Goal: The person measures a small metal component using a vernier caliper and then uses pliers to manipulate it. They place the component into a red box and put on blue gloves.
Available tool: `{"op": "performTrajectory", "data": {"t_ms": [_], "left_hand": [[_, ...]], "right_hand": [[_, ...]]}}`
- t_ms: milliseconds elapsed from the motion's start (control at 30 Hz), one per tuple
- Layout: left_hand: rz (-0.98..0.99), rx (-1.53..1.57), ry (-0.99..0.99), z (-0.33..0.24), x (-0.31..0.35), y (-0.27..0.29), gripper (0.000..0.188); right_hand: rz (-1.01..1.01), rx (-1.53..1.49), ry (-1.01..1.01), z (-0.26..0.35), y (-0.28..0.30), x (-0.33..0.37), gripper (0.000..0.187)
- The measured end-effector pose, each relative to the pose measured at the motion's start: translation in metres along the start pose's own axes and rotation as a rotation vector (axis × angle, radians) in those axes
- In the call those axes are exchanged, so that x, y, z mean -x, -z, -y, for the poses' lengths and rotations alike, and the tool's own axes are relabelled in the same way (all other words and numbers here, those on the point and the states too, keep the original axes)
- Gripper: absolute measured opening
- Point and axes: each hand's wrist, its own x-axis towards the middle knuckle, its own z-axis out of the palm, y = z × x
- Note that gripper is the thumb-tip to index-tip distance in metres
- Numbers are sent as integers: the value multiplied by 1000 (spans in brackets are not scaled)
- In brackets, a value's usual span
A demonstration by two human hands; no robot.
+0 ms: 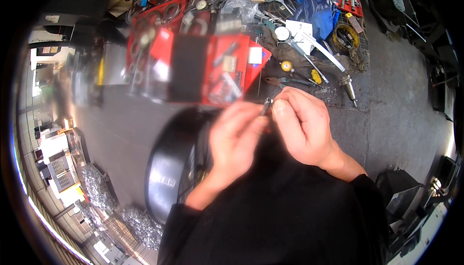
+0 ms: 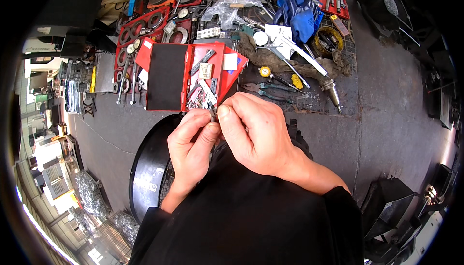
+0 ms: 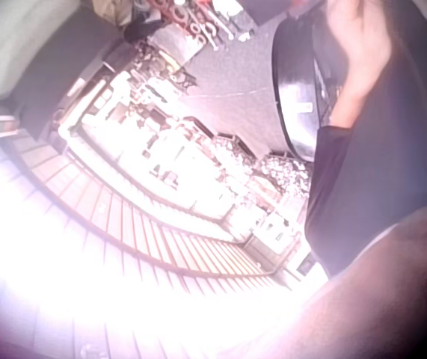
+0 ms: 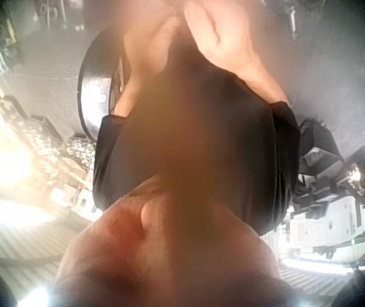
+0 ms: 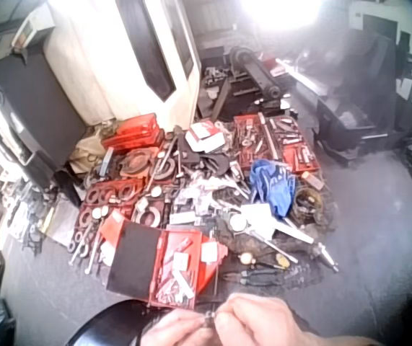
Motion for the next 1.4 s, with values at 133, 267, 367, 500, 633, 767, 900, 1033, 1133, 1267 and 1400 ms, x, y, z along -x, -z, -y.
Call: {"op": "performTrajectory", "data": {"t_ms": [133, 267, 367, 500, 633, 767, 900, 1033, 1133, 1267, 1400], "left_hand": [[-93, 121, 113, -7, -1, -7, 13], [-79, 114, 97, -4, -2, -8, 13], [-70, 90, 73, -5, -2, -6, 13], [-66, 95, 85, -6, -3, -5, 13], [-75, 146, 93, -6, -3, -7, 13], [30, 87, 17, 2, -2, -3, 16], [-8, 137, 49, 0, -3, -6, 15], [-28, 134, 98, -4, -3, -8, 15], [-6, 124, 63, -2, -2, -7, 15], [8, 105, 72, 2, -2, -5, 14], [15, 105, 67, 1, -2, -7, 15]], "right_hand": [[-60, 157, 144, -7, 0, -2, 5], [-167, 192, 168, -6, -7, -1, 10], [-141, 282, 329, -14, -4, -4, 11], [-95, 293, 292, -14, 0, -4, 10], [-192, 284, 309, -12, -4, -4, 9], [-142, 300, 341, -20, -1, -3, 11], [-178, 277, 325, -19, -3, -3, 11], [-166, 269, 352, -23, -2, -3, 11], [-150, 232, 317, -23, 0, -2, 11], [-193, 244, 340, -23, -3, -2, 10], [-124, 232, 315, -29, 2, 0, 11]]}}
